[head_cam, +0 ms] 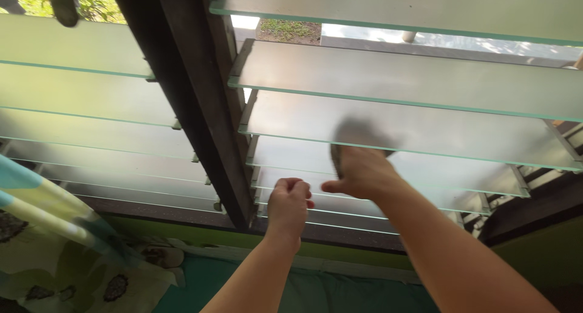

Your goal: The person wipes multiple horizontal frosted glass window panels with a cloth. They systematically clean each panel from bottom to top using both hands to hold and wipe the surfaces.

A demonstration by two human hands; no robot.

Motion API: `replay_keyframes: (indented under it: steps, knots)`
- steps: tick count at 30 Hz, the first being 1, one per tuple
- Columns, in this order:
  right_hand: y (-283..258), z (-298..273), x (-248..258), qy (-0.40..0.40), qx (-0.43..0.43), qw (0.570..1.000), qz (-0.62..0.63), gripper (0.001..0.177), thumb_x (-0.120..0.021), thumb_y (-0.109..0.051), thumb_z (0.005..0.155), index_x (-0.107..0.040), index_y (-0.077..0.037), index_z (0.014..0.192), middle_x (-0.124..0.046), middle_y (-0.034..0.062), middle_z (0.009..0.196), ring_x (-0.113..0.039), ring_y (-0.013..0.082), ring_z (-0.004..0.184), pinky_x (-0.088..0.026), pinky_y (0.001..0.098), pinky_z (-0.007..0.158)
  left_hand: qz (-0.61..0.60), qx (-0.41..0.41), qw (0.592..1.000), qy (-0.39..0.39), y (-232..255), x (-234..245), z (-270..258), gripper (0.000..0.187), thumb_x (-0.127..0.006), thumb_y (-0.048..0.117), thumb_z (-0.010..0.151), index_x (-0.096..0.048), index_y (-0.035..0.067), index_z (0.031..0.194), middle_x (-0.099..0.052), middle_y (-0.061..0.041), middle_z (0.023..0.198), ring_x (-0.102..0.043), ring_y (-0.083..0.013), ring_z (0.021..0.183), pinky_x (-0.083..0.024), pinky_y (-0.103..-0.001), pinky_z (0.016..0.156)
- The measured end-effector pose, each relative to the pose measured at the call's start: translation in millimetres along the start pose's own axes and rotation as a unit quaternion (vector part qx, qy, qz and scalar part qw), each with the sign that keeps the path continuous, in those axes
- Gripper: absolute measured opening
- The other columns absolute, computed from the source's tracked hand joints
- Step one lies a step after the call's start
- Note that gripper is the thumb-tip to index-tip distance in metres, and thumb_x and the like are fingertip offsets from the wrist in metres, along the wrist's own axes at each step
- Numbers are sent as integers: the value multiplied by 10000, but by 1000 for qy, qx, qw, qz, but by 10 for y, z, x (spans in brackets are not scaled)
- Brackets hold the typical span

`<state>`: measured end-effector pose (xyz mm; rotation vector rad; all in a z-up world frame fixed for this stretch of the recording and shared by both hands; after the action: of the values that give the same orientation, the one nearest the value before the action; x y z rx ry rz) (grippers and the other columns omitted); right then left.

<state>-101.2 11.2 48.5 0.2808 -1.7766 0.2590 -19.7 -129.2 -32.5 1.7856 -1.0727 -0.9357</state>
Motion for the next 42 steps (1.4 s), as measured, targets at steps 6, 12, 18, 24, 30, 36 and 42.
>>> replay_keyframes:
  steps: [6, 12, 18, 24, 30, 36, 42]
  knots:
    - [-753, 259, 5, 99, 120, 988, 25, 845, -897, -476, 712, -522, 17, 1287, -600, 232, 1272, -551, 399, 1244, -457, 490, 1023, -89, 5, 995, 46, 93, 308, 96, 384, -518, 347, 913, -622, 133, 1214, -624, -27, 1135, -566, -165, 1010, -433, -351, 952]
    - [-1161, 378, 14, 70, 133, 986, 78, 608, -788, -335, 831, -546, -57, 1315, -654, 179, 1264, -608, 357, 1226, -501, 459, 1020, -147, -24, 985, 84, 140, 484, 90, 483, -509, 401, 906, -649, 106, 1261, -605, 31, 1189, -543, -169, 1045, -404, -327, 935]
    - [-1103, 279, -198, 256, 261, 929, 59, 417, -612, -143, 920, -580, -58, 1327, -655, 148, 1364, -618, 337, 1268, -495, 426, 1050, -191, 34, 975, 104, 60, 517, 38, 485, -467, 440, 946, -608, 110, 1272, -612, 13, 1216, -562, -153, 1059, -416, -337, 880]
    - [-829, 84, -456, 311, 291, 905, 4, 554, -633, -159, 892, -505, -23, 1414, -540, 189, 1490, -499, 388, 1374, -373, 543, 1122, -172, -11, 977, 122, -32, 316, 60, 403, -516, 354, 942, -577, 67, 1217, -570, -32, 1166, -526, -184, 1037, -416, -337, 939]
    - [-278, -130, -471, 251, 178, 951, -6, 727, -713, -263, 836, -430, -7, 1455, -457, 245, 1504, -409, 450, 1387, -254, 608, 1134, 190, -350, 907, 135, 6, -125, -249, 380, -662, 146, 855, -529, 48, 1198, -574, -118, 1208, -559, -268, 1171, -439, -435, 1044]
    - [481, -305, -347, 175, 43, 984, 4, 788, -785, -369, 756, -452, -18, 1378, -573, 205, 1353, -490, 359, 1355, -266, 523, 1188, 320, -479, 816, 36, 125, -496, -459, 541, -678, 139, 793, -531, 26, 1302, -521, -180, 1394, -451, -361, 1366, -322, -516, 1136]
    - [1284, -480, -291, 71, -84, 993, -38, 667, -764, -393, 807, -502, -47, 1313, -626, 187, 1314, -538, 327, 1346, -318, 438, 1217, 507, -409, 757, -46, 147, -739, -482, 700, -638, 216, 808, -444, 32, 1455, -322, -178, 1585, -188, -371, 1514, -131, -525, 1215]
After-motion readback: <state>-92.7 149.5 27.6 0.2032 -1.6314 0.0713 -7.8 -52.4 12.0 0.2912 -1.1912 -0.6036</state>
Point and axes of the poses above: each hand's wrist, its own z-axis towards the middle knuckle, its own x-axis out of the back of the hand, y = z × x, the point moved 2 cm from there along z, towards the middle knuckle
